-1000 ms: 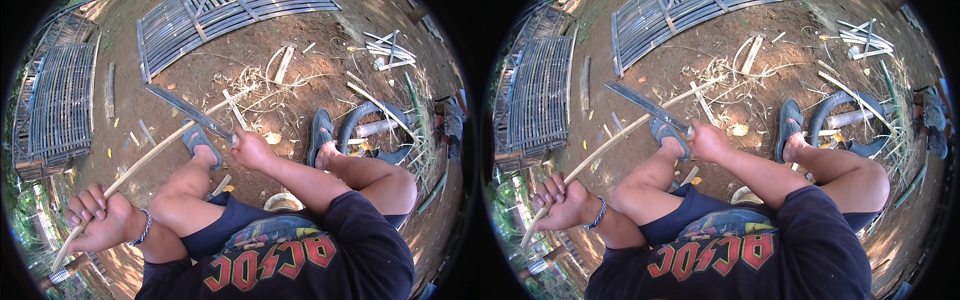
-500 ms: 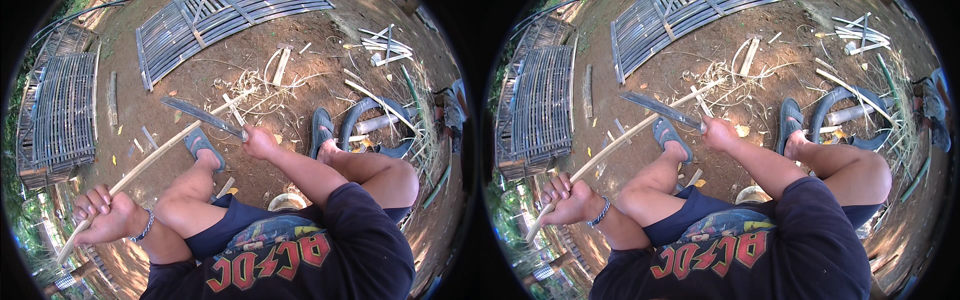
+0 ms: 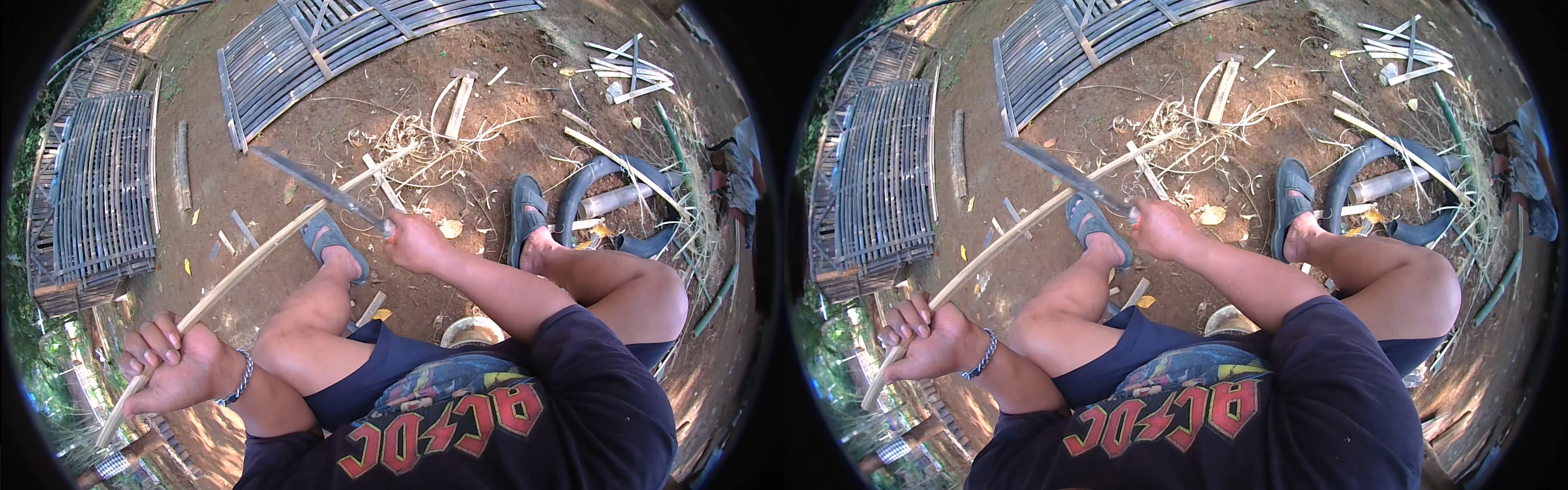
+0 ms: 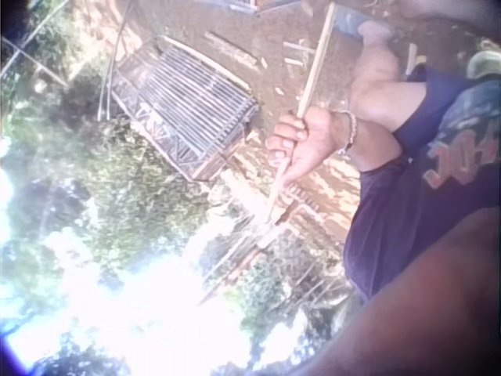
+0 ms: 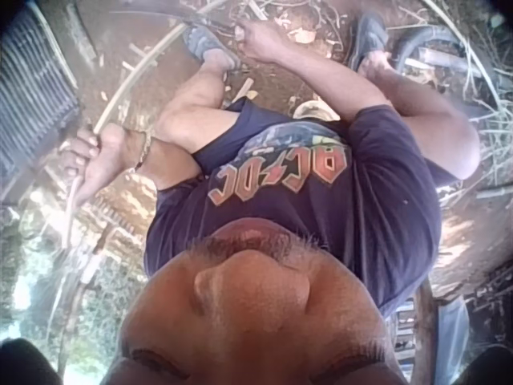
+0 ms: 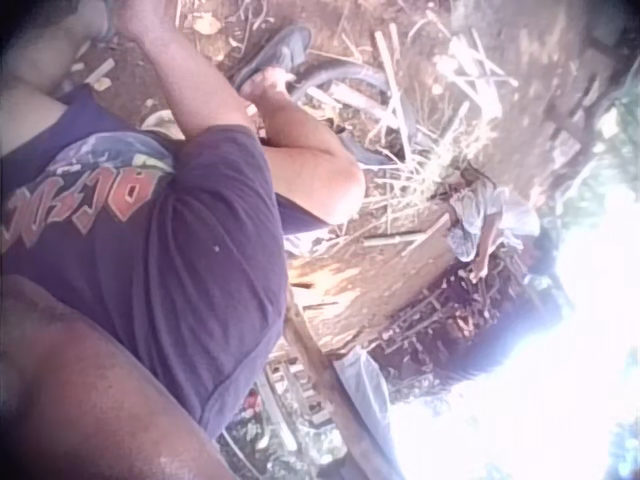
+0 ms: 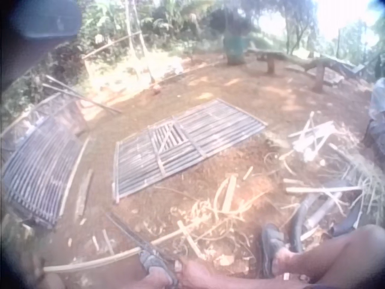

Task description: The person sits on the ground and uses a large knife to shave thin strips of bamboo. They hold the bamboo piece in their left hand and repeatedly draw the knife along its length to remove the outer layer, creating a pile of shavings.

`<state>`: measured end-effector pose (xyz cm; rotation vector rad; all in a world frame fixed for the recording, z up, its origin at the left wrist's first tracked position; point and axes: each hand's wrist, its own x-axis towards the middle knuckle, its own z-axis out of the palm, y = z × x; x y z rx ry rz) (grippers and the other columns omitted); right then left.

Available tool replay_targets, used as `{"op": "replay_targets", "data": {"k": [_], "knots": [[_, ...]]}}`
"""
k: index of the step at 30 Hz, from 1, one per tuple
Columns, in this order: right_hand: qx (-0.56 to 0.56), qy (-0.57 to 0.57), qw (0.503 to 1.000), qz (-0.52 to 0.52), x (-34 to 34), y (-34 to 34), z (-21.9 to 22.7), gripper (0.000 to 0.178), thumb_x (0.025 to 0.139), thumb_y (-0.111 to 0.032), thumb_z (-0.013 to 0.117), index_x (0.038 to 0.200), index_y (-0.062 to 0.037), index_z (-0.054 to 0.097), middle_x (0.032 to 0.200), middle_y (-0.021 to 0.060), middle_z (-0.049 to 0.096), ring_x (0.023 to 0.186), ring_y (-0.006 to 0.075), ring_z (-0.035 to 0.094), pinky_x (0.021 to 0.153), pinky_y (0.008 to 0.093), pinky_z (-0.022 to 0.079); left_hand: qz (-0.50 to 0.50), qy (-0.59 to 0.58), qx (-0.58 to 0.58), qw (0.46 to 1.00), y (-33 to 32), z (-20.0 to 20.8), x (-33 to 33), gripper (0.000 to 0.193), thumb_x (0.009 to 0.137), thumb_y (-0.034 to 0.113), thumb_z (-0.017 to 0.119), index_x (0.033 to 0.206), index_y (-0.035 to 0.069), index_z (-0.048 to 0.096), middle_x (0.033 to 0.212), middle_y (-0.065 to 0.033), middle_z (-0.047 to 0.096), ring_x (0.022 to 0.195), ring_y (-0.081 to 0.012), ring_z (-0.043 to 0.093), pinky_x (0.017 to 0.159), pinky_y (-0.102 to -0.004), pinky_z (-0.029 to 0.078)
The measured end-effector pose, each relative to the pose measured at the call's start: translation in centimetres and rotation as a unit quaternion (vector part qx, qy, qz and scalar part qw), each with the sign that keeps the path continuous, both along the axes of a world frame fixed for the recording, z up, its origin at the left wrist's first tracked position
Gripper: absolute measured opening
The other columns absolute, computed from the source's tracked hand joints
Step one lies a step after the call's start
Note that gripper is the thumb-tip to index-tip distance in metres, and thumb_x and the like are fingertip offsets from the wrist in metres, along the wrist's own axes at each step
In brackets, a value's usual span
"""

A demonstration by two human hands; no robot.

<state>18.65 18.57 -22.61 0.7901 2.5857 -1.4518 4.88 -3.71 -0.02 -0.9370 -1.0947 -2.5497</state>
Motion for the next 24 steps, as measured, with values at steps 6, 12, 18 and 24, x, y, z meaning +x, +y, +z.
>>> {"op": "replay_targets", "data": {"k": [6,12,18,24], "knots": [[0.016,0.015,1.0,0.008,-1.7,0.9,-0.1,0.039,0.078,-0.019,0.063,0.113,-0.0032,0.057,0.094,0.0238,0.067,0.093,0.0408,0.065,0.085,0.0494,0.051,-0.02,0.005,-0.003,1.0,0.1,0.3,-0.4,0.067,0.086,0.075,0.046,0.073,0.009,0.053,0.063,-0.0011,0.044,0.042,-0.0097,0.037,0.045,-0.0243,0.031],[0.01,-0.147,0.986,-0.072,0.8,6.6,-7.9,0.032,0.084,-0.018,0.059,0.113,-0.0028,0.058,0.108,0.0224,0.066,0.101,0.0376,0.065,0.088,0.0468,0.052,-0.025,0.003,-0.014,1.0,-0.1,0.6,-0.5,0.072,0.086,0.078,0.04,0.072,0.008,0.052,0.063,-0.0015,0.044,0.042,-0.0103,0.037,0.046,-0.0255,0.033],[-0.003,0.009,1.0,0.011,-1.8,3.3,-2.8,0.035,0.084,-0.019,0.058,0.117,-0.0077,0.057,0.095,0.0228,0.068,0.091,0.0406,0.066,0.083,0.0487,0.053,-0.026,0.005,-0.03,0.999,0.7,1.1,-0.6,0.074,0.087,0.079,0.036,0.071,0.008,0.051,0.062,-0.0015,0.046,0.044,-0.0102,0.039,0.048,-0.0251,0.034],[-0.016,-0.12,0.992,-0.045,-2.1,8.0,-8.5,0.035,0.086,-0.021,0.059,0.118,-0.0065,0.058,0.103,0.0201,0.068,0.098,0.0374,0.066,0.087,0.0474,0.052,-0.009,0.012,-0.04,0.999,1.1,1.7,-1.2,0.071,0.088,0.076,0.04,0.072,0.008,0.051,0.064,-0.0012,0.046,0.045,-0.0103,0.039,0.05,-0.0254,0.035]]}}
